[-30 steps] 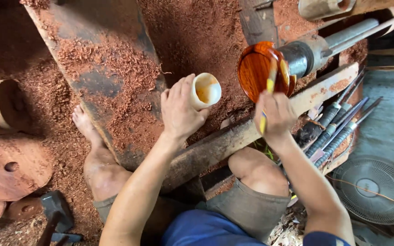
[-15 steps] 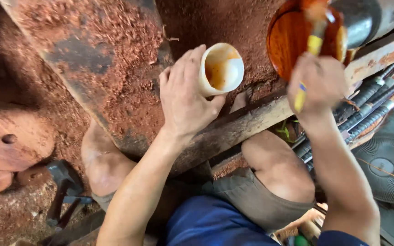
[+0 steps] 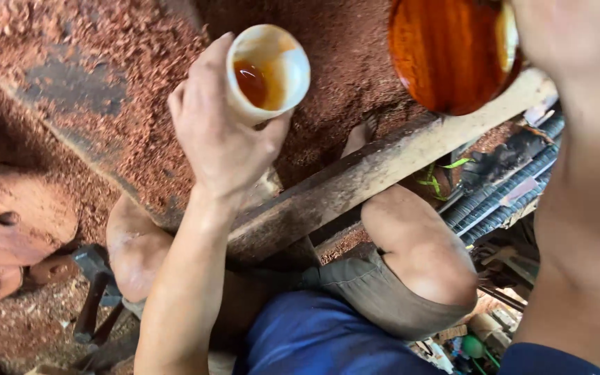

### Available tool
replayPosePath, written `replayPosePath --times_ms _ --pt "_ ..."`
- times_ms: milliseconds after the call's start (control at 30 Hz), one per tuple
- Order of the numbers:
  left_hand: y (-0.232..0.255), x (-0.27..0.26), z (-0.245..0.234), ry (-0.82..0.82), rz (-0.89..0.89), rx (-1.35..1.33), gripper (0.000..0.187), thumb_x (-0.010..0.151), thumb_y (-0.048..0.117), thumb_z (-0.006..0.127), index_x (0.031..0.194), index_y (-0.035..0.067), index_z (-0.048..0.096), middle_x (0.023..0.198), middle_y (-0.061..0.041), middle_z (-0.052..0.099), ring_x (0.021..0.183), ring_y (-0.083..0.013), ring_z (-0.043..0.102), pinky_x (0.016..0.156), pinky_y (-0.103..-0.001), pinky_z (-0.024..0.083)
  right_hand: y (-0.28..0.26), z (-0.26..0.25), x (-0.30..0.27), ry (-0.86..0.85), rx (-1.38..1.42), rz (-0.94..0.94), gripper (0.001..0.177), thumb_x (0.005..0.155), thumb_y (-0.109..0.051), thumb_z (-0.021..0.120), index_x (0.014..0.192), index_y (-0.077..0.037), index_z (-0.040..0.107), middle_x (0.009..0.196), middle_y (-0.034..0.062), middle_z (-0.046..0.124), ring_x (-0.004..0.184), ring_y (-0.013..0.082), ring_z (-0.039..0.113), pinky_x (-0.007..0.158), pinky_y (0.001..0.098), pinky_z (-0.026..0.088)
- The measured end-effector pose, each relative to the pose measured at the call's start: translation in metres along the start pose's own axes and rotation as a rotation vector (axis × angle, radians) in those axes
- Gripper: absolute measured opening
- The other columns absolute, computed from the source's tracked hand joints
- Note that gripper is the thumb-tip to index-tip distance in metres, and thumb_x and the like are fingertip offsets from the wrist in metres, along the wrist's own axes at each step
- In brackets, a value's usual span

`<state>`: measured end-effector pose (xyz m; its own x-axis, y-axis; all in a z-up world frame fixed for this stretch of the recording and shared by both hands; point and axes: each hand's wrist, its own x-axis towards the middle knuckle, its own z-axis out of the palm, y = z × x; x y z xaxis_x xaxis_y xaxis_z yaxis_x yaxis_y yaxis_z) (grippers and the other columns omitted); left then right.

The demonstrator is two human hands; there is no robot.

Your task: Applying a wood stain or finish to a turned wooden object using a brush.

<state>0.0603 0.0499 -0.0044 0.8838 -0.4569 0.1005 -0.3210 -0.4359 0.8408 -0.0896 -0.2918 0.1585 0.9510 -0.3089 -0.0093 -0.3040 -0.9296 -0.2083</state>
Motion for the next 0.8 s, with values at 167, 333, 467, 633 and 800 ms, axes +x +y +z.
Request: replayPosePath --times_ms 167,333,467,633,800 --pt "0.004 0.002 0.003 -0.012 0.016 0.04 0.092 0.082 0.025 0.098 0.151 0.008 0.04 0.141 -0.011 0.06 0.131 -0.0243 0.062 0.111 -0.041 0.04 0.01 -0.04 -0.003 -0.167 0.099 0.092 0.012 0.11 -0.001 0.06 0.1 0.006 0.063 0.09 0.009 0.063 0.077 0.0138 0.061 0.07 0.0272 0.047" --pt "0.006 0.003 0.009 -0.04 0.008 0.078 0.095 0.077 0.027 0.099 0.152 0.007 0.044 0.141 -0.013 0.061 0.124 -0.0253 0.062 0.108 -0.043 0.04 0.058 -0.044 -0.006 -0.104 0.356 0.288 0.018 0.113 -0.013 0.061 0.101 -0.001 0.066 0.084 0.0004 0.06 0.069 0.0053 0.057 0.063 0.0213 0.044" --pt "-0.001 0.003 0.014 -0.078 -0.03 0.09 0.095 0.077 0.03 0.099 0.151 0.006 0.045 0.136 -0.011 0.063 0.121 -0.0245 0.063 0.106 -0.044 0.039 0.037 -0.002 0.052 0.173 0.619 0.736 0.016 0.113 -0.023 0.072 0.105 -0.009 0.074 0.088 -0.0045 0.067 0.075 0.0032 0.06 0.064 0.0198 0.044" --pt "-0.01 0.006 0.015 -0.032 0.018 0.064 0.092 0.079 0.026 0.1 0.151 0.006 0.047 0.135 -0.01 0.066 0.123 -0.0239 0.065 0.11 -0.043 0.041 0.031 0.018 0.033 0.167 0.638 0.264 0.012 0.11 0.0 0.068 0.099 -0.002 0.066 0.08 0.0034 0.069 0.063 0.0083 0.066 0.051 0.022 0.051" --pt "-0.016 0.001 0.023 -0.005 -0.006 -0.031 0.09 0.083 0.025 0.099 0.152 0.003 0.045 0.139 -0.015 0.063 0.127 -0.0257 0.064 0.114 -0.044 0.05 0.049 -0.014 -0.043 0.279 0.469 0.187 0.023 0.108 0.004 0.073 0.087 0.002 0.065 0.071 0.0116 0.065 0.057 0.015 0.059 0.048 0.0271 0.04"
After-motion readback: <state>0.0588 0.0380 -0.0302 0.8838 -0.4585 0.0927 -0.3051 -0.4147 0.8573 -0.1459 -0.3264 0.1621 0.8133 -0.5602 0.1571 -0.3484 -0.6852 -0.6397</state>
